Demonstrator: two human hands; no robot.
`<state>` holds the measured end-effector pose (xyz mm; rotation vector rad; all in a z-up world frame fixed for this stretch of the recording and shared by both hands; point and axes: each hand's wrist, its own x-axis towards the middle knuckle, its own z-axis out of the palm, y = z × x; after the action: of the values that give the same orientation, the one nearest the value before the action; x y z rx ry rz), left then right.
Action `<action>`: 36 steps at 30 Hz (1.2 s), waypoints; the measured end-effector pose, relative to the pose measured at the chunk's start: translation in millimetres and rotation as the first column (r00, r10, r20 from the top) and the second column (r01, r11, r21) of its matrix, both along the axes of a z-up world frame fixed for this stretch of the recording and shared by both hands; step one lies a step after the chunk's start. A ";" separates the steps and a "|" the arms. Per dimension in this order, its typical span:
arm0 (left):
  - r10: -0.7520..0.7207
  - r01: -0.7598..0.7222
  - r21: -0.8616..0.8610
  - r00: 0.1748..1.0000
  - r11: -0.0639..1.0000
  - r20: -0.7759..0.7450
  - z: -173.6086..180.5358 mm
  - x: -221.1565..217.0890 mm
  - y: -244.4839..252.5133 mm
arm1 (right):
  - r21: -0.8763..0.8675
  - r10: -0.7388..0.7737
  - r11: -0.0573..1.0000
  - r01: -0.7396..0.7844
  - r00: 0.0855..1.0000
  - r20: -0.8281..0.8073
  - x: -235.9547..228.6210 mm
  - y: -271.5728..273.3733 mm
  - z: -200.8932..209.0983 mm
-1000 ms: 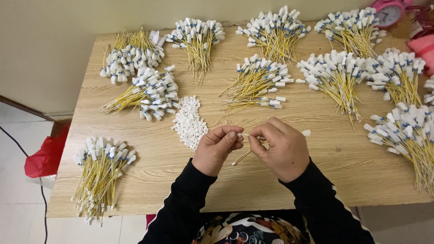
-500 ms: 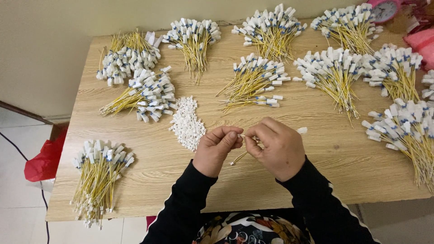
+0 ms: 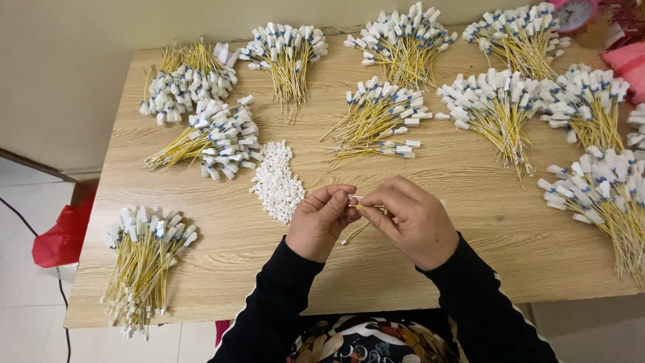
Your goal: Assembling small white plastic components onto the ends of thin yellow wires
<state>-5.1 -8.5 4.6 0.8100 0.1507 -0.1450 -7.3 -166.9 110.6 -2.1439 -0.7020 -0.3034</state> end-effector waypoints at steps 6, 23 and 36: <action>0.000 0.000 0.008 0.999 1.000 0.036 3.2 -1.9 -0.2 | 0.045 -0.067 0.997 0.061 0.988 0.139 4.3 3.9 -8.3; 0.011 -0.012 0.076 1.000 0.997 0.016 10.0 -6.3 -4.1 | -0.058 -0.077 0.992 0.109 0.912 0.402 9.3 4.0 -15.8; 0.042 -0.054 0.320 0.998 0.946 0.044 2.9 -9.0 -11.0 | -0.047 -0.049 0.997 0.061 0.971 0.235 10.2 2.1 -34.2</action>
<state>-14.1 -19.5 7.5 1.1326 0.1613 -0.0589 2.9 -164.7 76.4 -2.2031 -0.7916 -0.5798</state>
